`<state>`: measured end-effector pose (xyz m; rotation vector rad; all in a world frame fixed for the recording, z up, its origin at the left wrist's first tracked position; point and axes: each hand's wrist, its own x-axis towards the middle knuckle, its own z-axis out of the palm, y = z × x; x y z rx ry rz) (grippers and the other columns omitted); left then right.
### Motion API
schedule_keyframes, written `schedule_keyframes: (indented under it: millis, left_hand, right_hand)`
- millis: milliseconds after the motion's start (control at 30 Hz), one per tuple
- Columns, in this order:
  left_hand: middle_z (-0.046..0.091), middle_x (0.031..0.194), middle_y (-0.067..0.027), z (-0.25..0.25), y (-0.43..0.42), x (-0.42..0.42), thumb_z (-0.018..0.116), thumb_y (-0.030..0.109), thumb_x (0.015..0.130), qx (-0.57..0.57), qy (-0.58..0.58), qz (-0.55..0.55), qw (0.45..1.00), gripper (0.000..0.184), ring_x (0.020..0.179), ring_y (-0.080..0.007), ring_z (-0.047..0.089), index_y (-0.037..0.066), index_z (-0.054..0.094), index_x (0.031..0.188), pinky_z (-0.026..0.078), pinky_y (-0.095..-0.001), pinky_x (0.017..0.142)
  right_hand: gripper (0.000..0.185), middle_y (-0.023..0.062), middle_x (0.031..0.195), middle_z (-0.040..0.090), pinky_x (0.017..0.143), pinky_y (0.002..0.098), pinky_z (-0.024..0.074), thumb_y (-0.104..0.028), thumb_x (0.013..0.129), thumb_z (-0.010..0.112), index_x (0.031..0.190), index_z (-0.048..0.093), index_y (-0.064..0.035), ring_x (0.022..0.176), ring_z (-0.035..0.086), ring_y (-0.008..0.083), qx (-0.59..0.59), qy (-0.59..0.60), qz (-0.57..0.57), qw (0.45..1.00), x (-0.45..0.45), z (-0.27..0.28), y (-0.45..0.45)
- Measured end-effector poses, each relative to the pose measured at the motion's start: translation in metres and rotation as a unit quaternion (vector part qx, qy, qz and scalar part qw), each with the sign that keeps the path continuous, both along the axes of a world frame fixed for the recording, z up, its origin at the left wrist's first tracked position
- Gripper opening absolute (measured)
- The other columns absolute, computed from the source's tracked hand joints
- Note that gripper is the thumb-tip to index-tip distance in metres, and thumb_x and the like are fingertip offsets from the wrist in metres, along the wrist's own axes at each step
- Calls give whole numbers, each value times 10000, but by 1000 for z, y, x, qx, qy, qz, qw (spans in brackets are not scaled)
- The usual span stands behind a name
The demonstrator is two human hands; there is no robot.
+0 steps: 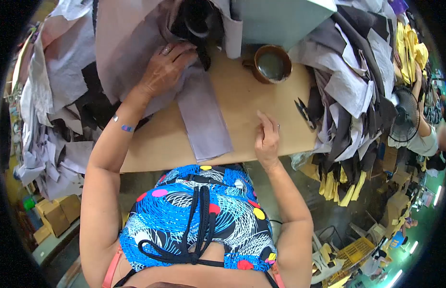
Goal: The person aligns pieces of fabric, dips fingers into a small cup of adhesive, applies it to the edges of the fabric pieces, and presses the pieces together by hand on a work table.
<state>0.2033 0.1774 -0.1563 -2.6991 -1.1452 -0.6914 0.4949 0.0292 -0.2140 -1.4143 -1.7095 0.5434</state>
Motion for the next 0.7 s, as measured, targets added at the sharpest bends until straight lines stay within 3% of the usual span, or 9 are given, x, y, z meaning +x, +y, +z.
schedule_keyframes:
  millis: [100,200,267,333,400,500,600,667,700]
  left_hand:
    - [508,1183,-75,42,2,8,546,150,793,48,58,139,987,309,1060,-275,500,141,588,1099,413,-385,892]
    - [481,1151,-142,42,34,9,586,130,790,150,40,257,954,231,987,-328,540,97,615,1017,474,-407,824]
    - [458,1149,-173,21,53,17,611,109,757,50,-144,359,921,270,993,-356,533,66,597,1023,478,-441,813]
    - [435,1163,-196,45,53,16,622,61,714,-182,103,301,930,356,992,-385,518,49,559,1064,471,-478,802]
    - [454,1134,-190,15,61,10,612,-7,668,-110,-173,200,958,411,971,-388,518,27,538,1071,466,-482,806]
    - [475,1085,-182,99,26,13,622,-27,636,0,-166,189,968,428,946,-372,522,32,550,1054,462,-456,815]
    - [460,1239,-209,150,32,-3,585,21,720,109,-156,190,963,306,1067,-371,516,14,562,1025,459,-444,832]
    - [524,1143,-180,215,22,-18,492,37,783,-48,-156,218,962,282,1009,-353,543,23,528,1062,437,-443,842]
    - [547,1092,-176,231,24,-31,474,40,796,-22,-129,225,965,275,965,-354,558,25,516,1067,439,-443,823]
  right_hand:
    - [502,146,1052,532,714,313,455,139,716,443,1185,508,-27,763,516,211,29,-57,14,998,-2,-1,1]
    - [489,178,1089,535,814,378,431,81,724,460,1201,493,-19,875,526,284,-58,-31,-6,998,-2,-4,-4]
    - [494,176,1093,535,806,372,434,77,723,464,1207,489,-24,864,528,273,-70,-34,-9,997,-1,-5,-4]
    - [499,174,1094,532,798,368,436,73,722,467,1210,487,-28,853,529,265,-73,-28,-8,997,-1,-7,-3]
    - [501,172,1091,527,789,367,438,69,721,468,1212,487,-32,843,530,260,-69,-15,-9,997,-2,-10,-4]
    - [500,178,1103,512,775,366,441,67,723,462,1212,488,-38,855,526,263,-98,1,-8,995,-1,-12,-5]
    - [507,188,1121,501,777,370,441,69,717,461,1211,488,-42,884,520,278,-90,-20,-12,996,1,-15,-3]
    - [507,194,1133,499,782,368,440,71,713,458,1206,493,-42,906,515,288,-83,-34,-1,996,2,-13,-2]
    - [506,197,1138,497,784,368,439,72,711,457,1203,495,-42,917,512,293,-80,-41,5,996,2,-13,-2]
